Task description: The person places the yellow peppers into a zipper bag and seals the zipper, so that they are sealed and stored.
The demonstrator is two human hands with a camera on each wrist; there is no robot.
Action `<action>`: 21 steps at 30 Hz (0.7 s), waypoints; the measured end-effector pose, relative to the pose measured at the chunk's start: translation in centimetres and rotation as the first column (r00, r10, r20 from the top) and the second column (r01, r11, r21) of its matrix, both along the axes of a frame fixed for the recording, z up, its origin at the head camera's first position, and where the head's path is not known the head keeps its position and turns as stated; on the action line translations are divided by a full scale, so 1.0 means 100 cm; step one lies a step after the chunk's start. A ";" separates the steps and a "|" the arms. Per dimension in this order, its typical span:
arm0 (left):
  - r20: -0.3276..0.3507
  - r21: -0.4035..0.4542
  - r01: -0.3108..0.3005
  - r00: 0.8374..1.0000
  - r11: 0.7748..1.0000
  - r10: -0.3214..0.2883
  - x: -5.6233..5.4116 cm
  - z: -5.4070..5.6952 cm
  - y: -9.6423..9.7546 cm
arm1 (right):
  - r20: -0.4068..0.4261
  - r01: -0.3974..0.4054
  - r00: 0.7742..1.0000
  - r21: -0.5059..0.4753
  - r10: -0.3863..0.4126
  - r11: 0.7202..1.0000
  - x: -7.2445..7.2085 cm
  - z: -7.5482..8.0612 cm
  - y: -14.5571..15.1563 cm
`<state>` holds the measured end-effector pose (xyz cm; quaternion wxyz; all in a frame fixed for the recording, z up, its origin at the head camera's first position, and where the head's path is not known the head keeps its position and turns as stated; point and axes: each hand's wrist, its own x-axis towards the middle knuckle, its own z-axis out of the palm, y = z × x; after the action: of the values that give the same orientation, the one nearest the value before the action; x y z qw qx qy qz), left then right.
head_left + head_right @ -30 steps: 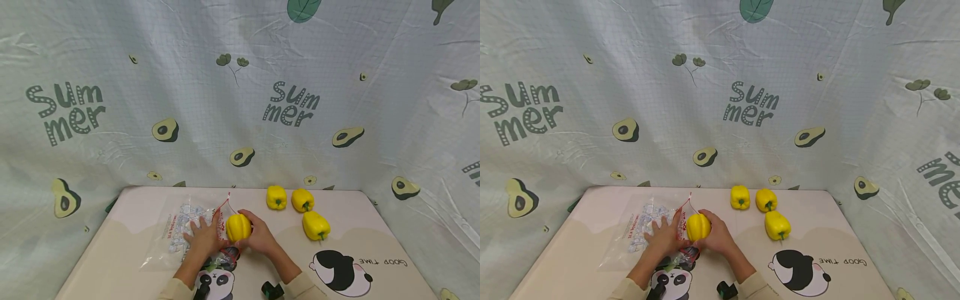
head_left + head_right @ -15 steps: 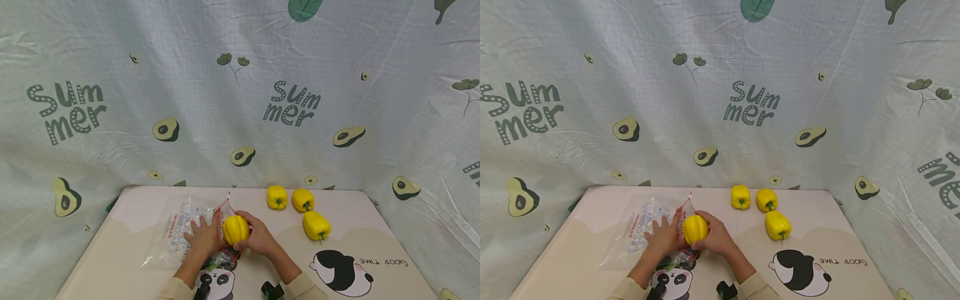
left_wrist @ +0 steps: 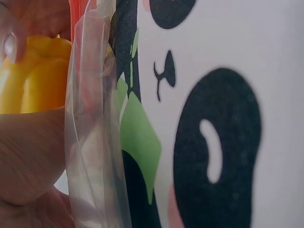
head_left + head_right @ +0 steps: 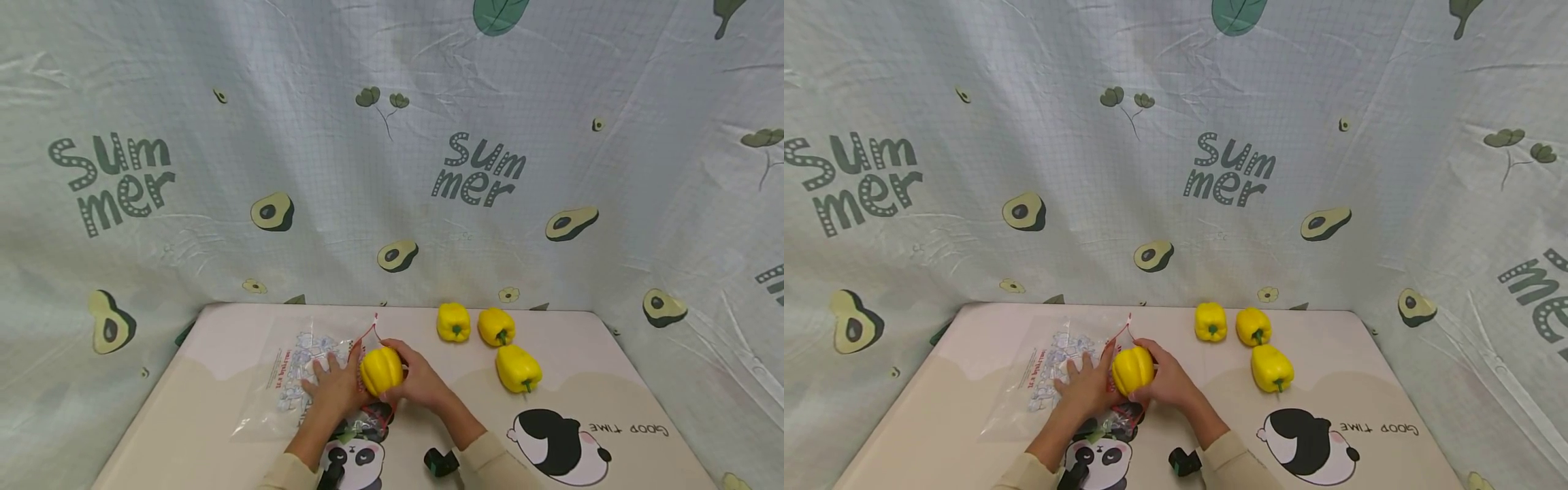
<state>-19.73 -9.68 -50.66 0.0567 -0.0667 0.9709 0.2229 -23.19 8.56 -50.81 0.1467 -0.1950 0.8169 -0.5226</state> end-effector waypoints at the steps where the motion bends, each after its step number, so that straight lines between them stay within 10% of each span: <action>1: -0.001 -0.001 0.001 1.000 1.000 -0.001 0.000 0.000 0.000 | -0.005 0.001 1.000 0.002 -0.001 1.000 -0.001 -0.001 -0.001; 21: 0.004 -0.005 -0.003 1.000 1.000 0.003 -0.001 -0.003 0.001 | -0.060 0.005 0.998 0.041 -0.002 0.999 0.001 -0.016 -0.009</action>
<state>-19.81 -9.62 -50.92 0.0582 -0.0688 0.9713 0.2203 -23.14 7.63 -52.42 0.1254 -0.2059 0.8319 -0.4998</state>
